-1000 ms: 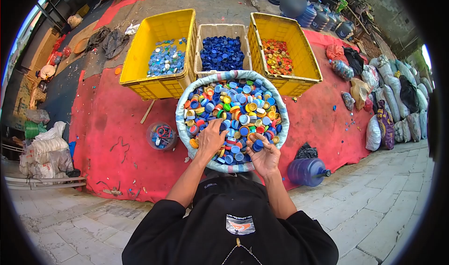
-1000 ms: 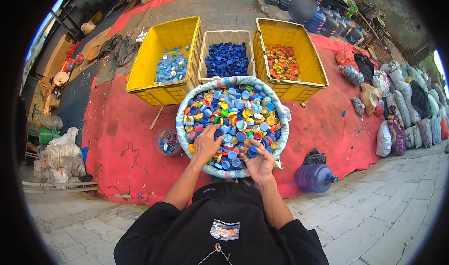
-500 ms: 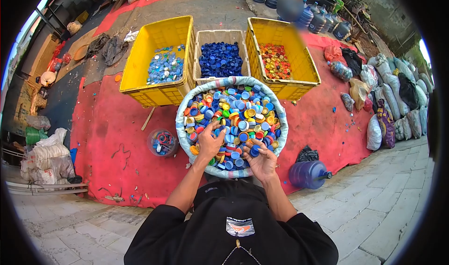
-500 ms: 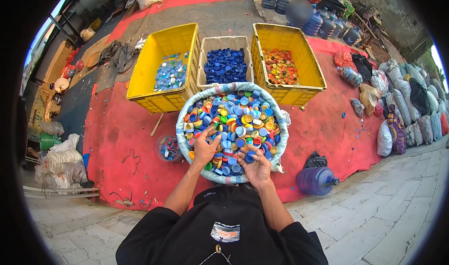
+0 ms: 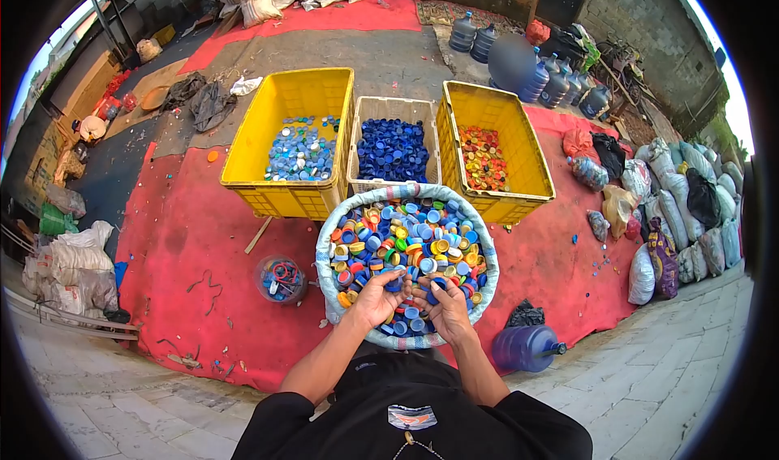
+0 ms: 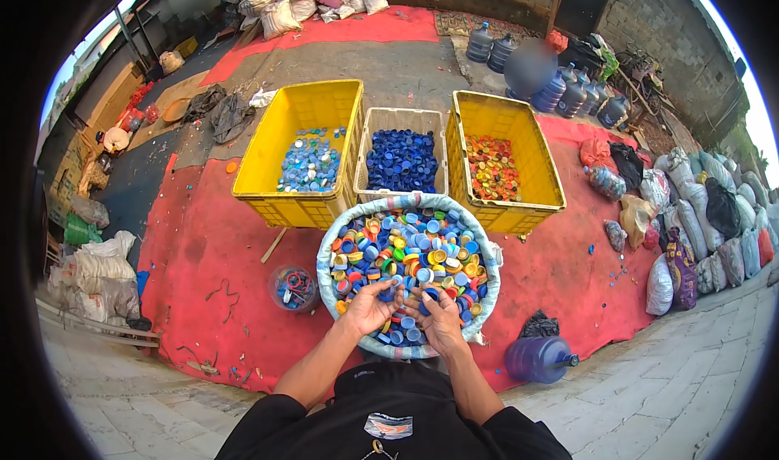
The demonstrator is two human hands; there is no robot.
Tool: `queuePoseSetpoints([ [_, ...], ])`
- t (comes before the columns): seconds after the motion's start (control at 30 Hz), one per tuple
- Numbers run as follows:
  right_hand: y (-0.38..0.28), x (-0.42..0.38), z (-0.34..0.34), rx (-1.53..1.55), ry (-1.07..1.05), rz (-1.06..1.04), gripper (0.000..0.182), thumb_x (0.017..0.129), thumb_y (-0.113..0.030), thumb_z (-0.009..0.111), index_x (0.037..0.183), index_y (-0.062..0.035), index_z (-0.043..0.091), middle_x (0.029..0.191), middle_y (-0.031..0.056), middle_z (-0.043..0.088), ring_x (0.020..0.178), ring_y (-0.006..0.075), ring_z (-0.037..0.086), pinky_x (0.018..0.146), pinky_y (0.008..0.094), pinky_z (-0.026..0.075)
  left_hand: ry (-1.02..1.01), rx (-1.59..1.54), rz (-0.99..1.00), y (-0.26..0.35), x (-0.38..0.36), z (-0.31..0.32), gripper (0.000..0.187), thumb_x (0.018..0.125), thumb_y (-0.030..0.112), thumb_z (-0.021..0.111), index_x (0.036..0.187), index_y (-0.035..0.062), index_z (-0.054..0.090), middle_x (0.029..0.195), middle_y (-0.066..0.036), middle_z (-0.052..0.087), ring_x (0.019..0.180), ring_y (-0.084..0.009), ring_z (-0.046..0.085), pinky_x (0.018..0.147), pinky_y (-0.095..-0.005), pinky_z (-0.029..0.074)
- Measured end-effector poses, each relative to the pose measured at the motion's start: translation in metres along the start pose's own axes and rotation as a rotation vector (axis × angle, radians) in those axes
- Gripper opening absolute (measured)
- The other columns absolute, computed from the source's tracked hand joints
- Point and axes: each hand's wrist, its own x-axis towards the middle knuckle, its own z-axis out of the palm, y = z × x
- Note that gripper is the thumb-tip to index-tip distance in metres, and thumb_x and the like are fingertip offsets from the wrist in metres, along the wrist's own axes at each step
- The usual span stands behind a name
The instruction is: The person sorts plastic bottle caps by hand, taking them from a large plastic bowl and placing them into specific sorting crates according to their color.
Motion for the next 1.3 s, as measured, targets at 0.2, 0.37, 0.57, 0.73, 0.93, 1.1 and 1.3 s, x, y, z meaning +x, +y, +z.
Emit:
queuePoseSetpoints([
  [0.2, -0.001, 0.031, 0.002, 0.258, 0.137, 0.114, 0.036, 0.087, -0.008, 0.055, 0.119, 0.0049, 0.046, 0.122, 0.0244, 0.053, 0.12, 0.0361, 0.052, 0.103, 0.0451, 0.046, 0.108, -0.042, 0.158, 0.028, 0.021, 0.018, 0.02, 0.092, 0.01, 0.054, 0.104, -0.0055, 0.055, 0.1, -0.015, 0.06, 0.093, -0.0249, 0.061, 0.088, -0.0397, 0.052],
  [0.37, -0.047, 0.116, 0.045, 0.378, 0.016, 0.046, 0.044, 0.077, -0.003, 0.048, 0.117, 0.0124, 0.042, 0.124, 0.0285, 0.047, 0.121, 0.0396, 0.048, 0.113, 0.0497, 0.034, 0.006, -0.079, 0.227, 0.091, 0.084, 0.059, 0.024, 0.091, 0.012, 0.051, 0.106, -0.0074, 0.049, 0.101, -0.016, 0.054, 0.096, -0.0272, 0.057, 0.093, -0.0454, 0.05],
  [0.57, -0.115, 0.25, 0.069, -0.013, -0.049, -0.332, 0.036, 0.078, -0.004, 0.051, 0.109, 0.0124, 0.044, 0.107, 0.0138, 0.045, 0.116, 0.0306, 0.046, 0.1, 0.0419, 0.039, -0.03, 0.117, 0.466, 0.163, 0.125, 0.137, 0.112, 0.084, 0.044, 0.061, 0.147, -0.0019, -0.02, 0.156, -0.03, -0.006, 0.146, -0.042, -0.002, 0.118, -0.0493, 0.0],
  [0.73, -0.113, 0.16, 0.059, -0.266, 0.147, -0.432, 0.056, 0.084, -0.006, 0.058, 0.136, 0.0047, 0.04, 0.13, 0.0213, 0.048, 0.119, 0.0289, 0.05, 0.099, 0.0376, 0.044, 0.044, 0.34, 0.594, 0.144, 0.092, 0.062, 0.052, 0.091, 0.036, 0.058, 0.128, 0.0002, 0.048, 0.126, -0.015, 0.052, 0.118, -0.0258, 0.049, 0.105, -0.0411, 0.036],
  [0.93, -0.056, 0.074, -0.002, -1.168, 0.224, -0.6, 0.036, 0.082, -0.004, 0.065, 0.117, -0.0002, 0.057, 0.099, 0.0142, 0.069, 0.096, 0.0247, 0.065, 0.082, 0.0363, 0.05, 0.21, 0.519, 0.705, 0.081, 0.012, 0.0, 0.02, 0.093, 0.022, 0.062, 0.103, 0.0049, 0.059, 0.091, -0.002, 0.063, 0.076, -0.0098, 0.058, 0.07, -0.0259, 0.048],
  [1.1, 0.0, 0.017, -0.029, -1.514, 0.152, -0.83, 0.037, 0.076, -0.004, 0.073, 0.111, -0.0023, 0.062, 0.084, 0.0087, 0.068, 0.083, 0.0268, 0.058, 0.078, 0.0385, 0.044, 0.421, 0.808, 0.788, 0.02, -0.036, -0.041, 0.019, 0.09, 0.016, 0.066, 0.101, 0.0012, 0.061, 0.085, 0.0, 0.061, 0.073, -0.0049, 0.052, 0.067, -0.0217, 0.042],
  [1.3, 0.034, 0.007, -0.032, -1.611, 0.015, -0.826, 0.044, 0.072, -0.003, 0.073, 0.115, -0.0039, 0.061, 0.089, 0.0053, 0.069, 0.084, 0.0254, 0.055, 0.077, 0.0387, 0.041, 0.499, 0.791, 0.739, -0.016, -0.059, -0.063, 0.016, 0.09, 0.013, 0.066, 0.1, 0.0021, 0.061, 0.083, 0.002, 0.058, 0.071, -0.0033, 0.047, 0.063, -0.0204, 0.038],
])
